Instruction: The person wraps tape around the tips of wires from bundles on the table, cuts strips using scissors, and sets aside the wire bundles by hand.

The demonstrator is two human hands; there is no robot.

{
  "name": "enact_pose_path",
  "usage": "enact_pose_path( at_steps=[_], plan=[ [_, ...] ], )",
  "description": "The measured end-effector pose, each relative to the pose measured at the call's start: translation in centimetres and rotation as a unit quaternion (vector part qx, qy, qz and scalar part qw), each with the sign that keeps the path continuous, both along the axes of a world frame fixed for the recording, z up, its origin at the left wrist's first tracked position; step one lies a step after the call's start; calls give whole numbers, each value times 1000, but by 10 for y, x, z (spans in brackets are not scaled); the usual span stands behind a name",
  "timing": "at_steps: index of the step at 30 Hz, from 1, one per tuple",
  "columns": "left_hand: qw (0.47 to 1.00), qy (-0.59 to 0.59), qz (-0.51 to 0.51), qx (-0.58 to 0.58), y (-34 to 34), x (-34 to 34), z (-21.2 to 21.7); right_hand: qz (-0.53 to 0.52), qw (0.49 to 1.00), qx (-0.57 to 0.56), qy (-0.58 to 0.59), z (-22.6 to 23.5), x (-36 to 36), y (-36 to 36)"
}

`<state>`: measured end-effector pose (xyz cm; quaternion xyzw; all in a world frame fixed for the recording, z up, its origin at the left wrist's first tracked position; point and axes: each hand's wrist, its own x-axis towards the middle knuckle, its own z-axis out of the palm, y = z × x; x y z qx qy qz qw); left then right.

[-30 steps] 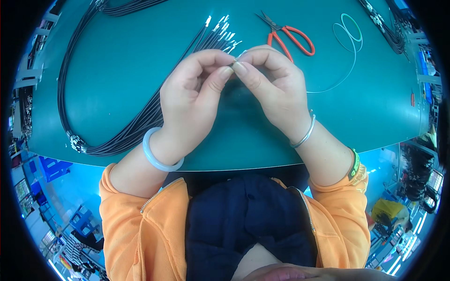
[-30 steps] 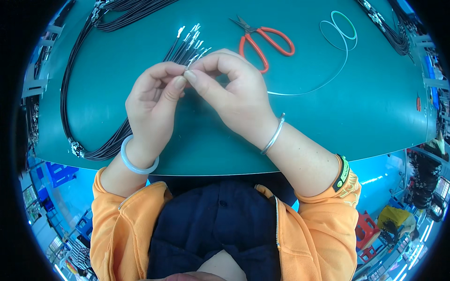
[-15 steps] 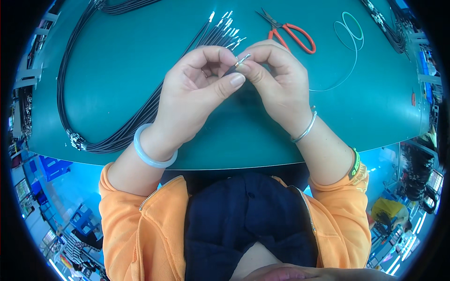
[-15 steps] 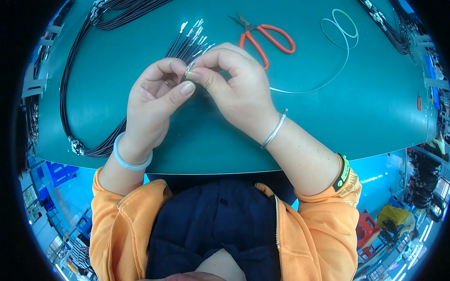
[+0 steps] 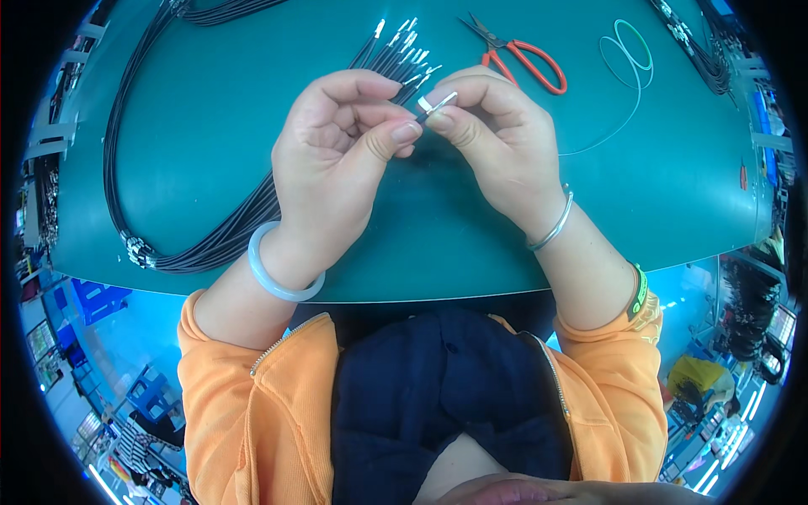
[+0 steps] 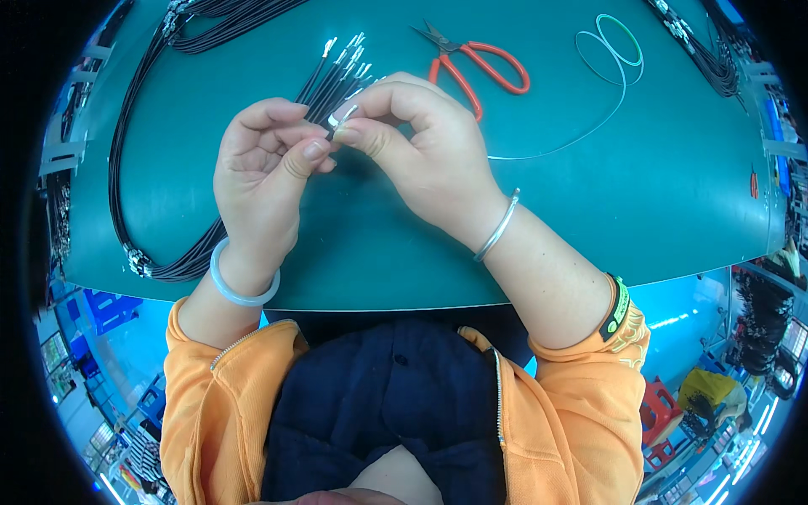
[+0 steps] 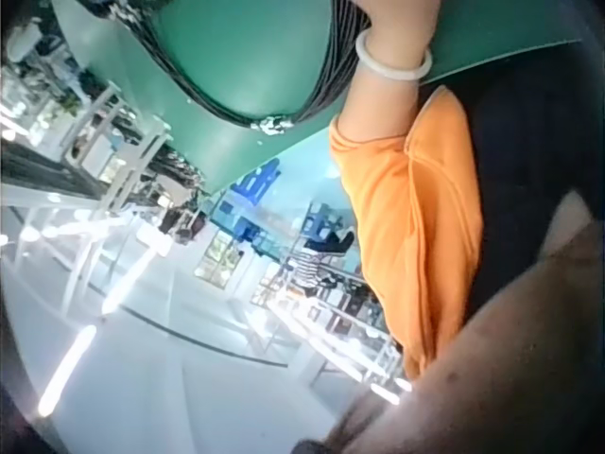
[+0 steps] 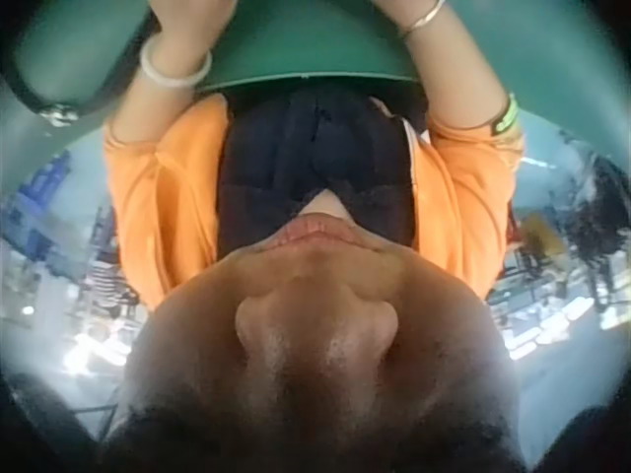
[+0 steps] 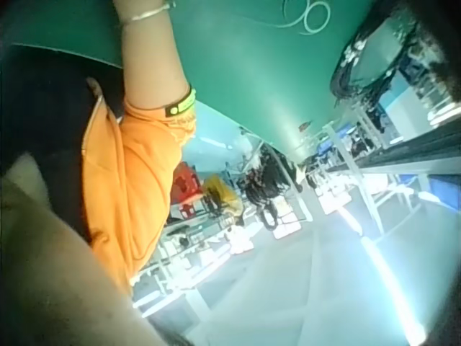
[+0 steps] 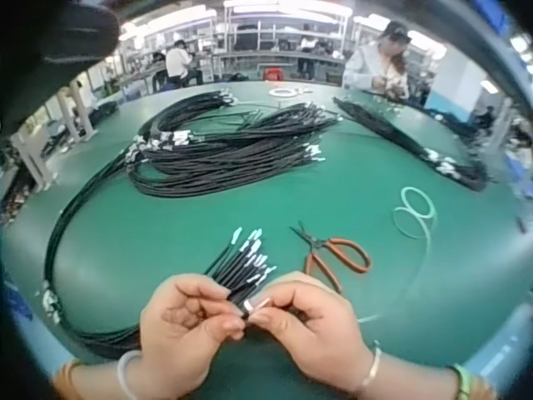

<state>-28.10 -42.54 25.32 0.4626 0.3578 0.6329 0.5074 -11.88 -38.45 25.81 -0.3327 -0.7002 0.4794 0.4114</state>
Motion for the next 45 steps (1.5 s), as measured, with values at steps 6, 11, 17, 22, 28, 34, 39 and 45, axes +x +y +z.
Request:
enact_pose_path(
  at_steps=[6,11,17,22,28,34,39,45],
  plan=[
    [996,-55,-59,-30,4,-7,3,32,999,15,26,-1,-1,0],
    [982,-80,-144,-93,10,-13,6,46,997,17,55,-4,-2,2],
    [962,268,26,48,1,-4,0,43,998,-2,34,-5,-1,3],
    [945,308,65,88,3,-4,0,23,1000,9,-9,-1,0,1],
    [970,238,49,26,4,-4,-2,4,1000,-11,3,2,-1,-1],
    [952,280,87,85,5,-3,-2,-26,1000,-5,-7,5,0,-3],
    [956,273,75,76,6,-3,-2,-36,999,-17,15,6,-1,-4],
    [971,229,51,45,5,1,-2,-38,999,-4,-5,5,1,-3]
  ],
)
